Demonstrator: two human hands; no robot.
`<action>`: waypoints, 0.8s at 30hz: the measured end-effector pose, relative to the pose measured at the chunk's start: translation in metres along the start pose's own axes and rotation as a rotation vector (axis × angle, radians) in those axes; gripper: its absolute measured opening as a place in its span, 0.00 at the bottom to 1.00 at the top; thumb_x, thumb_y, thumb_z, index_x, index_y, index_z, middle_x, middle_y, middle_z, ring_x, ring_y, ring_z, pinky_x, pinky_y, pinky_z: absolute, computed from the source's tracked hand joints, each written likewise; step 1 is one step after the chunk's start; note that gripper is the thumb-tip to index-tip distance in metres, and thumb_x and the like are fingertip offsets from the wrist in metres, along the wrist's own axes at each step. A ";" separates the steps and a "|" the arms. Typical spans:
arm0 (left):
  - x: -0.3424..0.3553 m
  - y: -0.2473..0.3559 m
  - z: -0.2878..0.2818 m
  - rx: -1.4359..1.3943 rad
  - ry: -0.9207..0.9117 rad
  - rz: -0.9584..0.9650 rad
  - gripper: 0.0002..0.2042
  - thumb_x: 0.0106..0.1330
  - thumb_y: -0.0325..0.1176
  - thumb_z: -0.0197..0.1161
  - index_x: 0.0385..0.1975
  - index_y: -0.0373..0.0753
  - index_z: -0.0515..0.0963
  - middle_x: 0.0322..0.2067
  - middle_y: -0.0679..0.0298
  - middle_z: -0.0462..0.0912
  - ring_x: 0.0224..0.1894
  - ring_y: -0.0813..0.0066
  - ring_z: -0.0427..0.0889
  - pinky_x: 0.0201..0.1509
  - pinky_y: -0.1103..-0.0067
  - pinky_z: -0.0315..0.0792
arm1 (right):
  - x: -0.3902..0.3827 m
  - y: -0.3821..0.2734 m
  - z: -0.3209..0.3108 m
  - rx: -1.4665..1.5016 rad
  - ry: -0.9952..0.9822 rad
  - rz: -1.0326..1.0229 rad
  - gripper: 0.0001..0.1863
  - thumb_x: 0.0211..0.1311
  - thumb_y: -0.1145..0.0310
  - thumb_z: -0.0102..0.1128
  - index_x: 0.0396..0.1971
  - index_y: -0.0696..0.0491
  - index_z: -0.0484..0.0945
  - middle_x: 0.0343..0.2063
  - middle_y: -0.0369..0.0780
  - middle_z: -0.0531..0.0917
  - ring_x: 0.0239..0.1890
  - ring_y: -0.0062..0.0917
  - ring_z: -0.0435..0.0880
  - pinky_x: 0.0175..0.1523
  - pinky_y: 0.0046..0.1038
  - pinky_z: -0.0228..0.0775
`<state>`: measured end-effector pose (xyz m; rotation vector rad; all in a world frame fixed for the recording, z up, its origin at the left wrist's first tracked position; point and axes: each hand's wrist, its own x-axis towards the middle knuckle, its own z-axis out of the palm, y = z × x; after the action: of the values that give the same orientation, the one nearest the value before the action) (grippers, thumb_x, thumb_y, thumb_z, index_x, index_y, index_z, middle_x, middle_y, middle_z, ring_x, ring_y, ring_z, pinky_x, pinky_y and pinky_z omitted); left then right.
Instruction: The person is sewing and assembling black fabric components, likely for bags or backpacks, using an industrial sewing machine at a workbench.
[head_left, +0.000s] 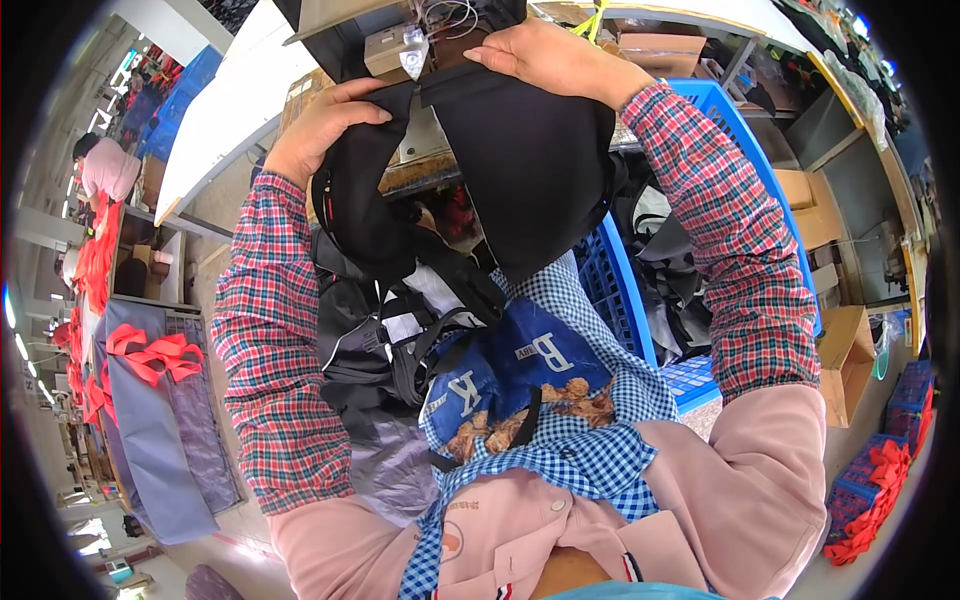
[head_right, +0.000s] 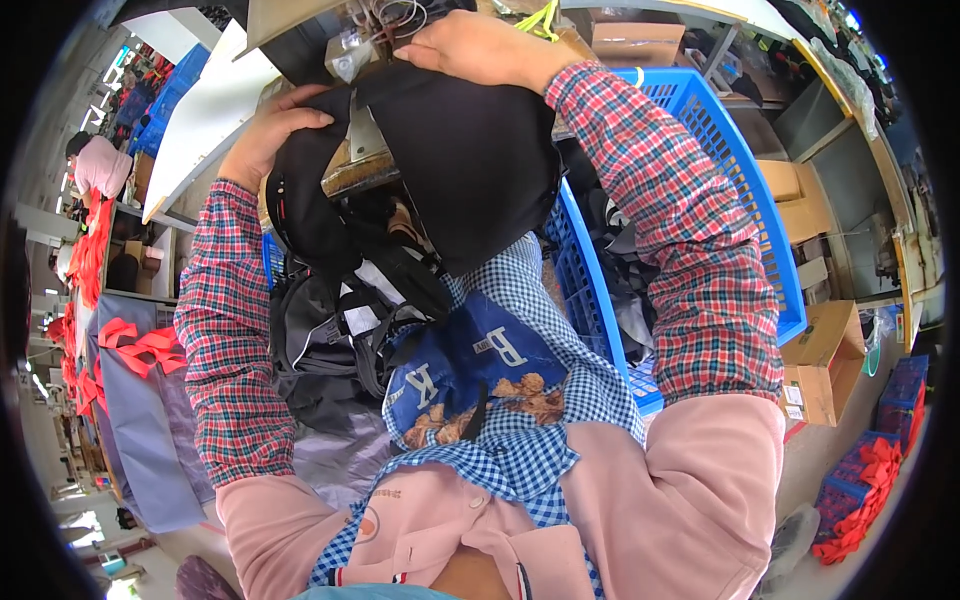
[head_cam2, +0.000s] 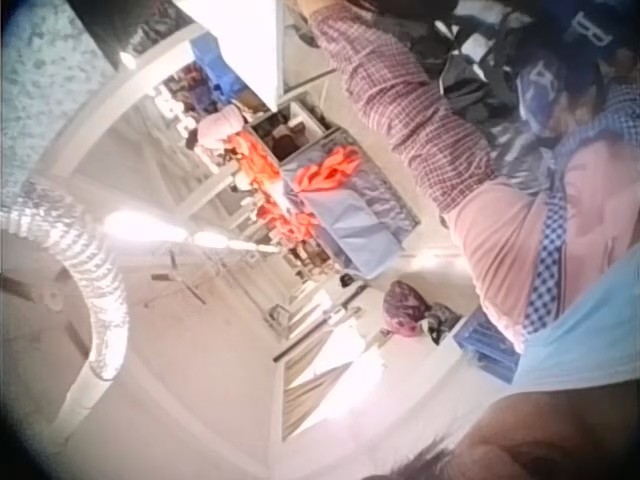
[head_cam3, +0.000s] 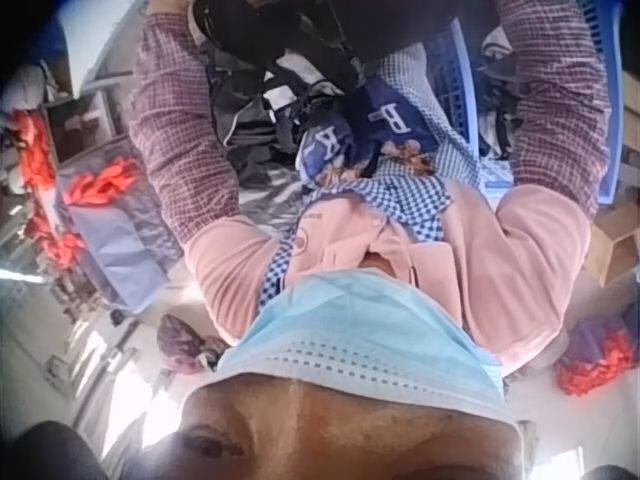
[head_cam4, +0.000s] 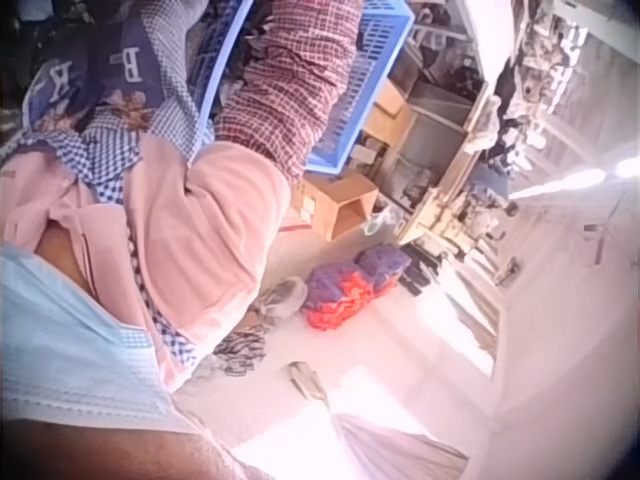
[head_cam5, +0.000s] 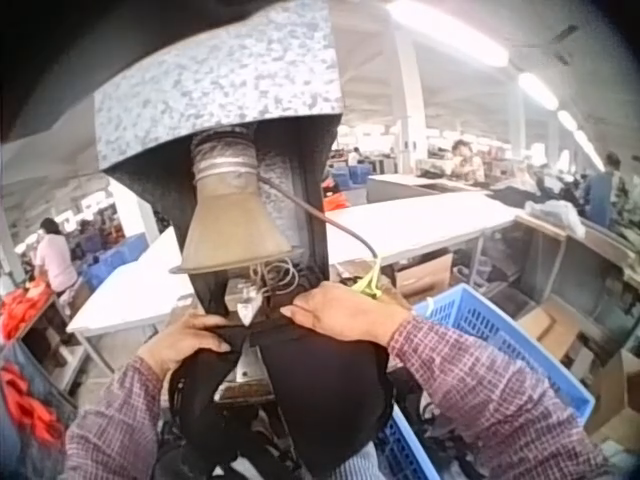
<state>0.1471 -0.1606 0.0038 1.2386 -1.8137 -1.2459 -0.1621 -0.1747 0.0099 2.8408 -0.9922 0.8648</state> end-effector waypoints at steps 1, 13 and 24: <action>-0.001 0.000 0.002 -0.004 0.000 0.012 0.24 0.56 0.30 0.65 0.54 0.31 0.75 0.42 0.63 0.83 0.44 0.77 0.80 0.53 0.84 0.71 | 0.000 0.000 -0.001 -0.034 -0.007 0.002 0.23 0.72 0.52 0.48 0.35 0.58 0.80 0.26 0.49 0.81 0.31 0.44 0.80 0.39 0.38 0.72; 0.003 -0.003 0.004 -0.005 -0.011 0.063 0.25 0.59 0.31 0.67 0.57 0.34 0.73 0.45 0.62 0.82 0.46 0.76 0.81 0.53 0.83 0.73 | -0.003 -0.022 -0.025 -0.060 -0.031 0.007 0.21 0.70 0.57 0.49 0.30 0.60 0.81 0.28 0.52 0.83 0.33 0.47 0.82 0.42 0.41 0.73; -0.059 -0.049 -0.090 -0.260 0.432 0.036 0.21 0.63 0.28 0.61 0.58 0.35 0.72 0.47 0.63 0.81 0.46 0.72 0.81 0.51 0.78 0.75 | -0.079 0.067 -0.108 -0.523 0.188 0.420 0.21 0.69 0.55 0.47 0.31 0.60 0.79 0.29 0.54 0.82 0.36 0.49 0.81 0.44 0.45 0.72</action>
<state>0.2641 -0.1445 -0.0065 1.2088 -1.3142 -1.0550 -0.3051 -0.1631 0.0504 2.1155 -1.5429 0.7310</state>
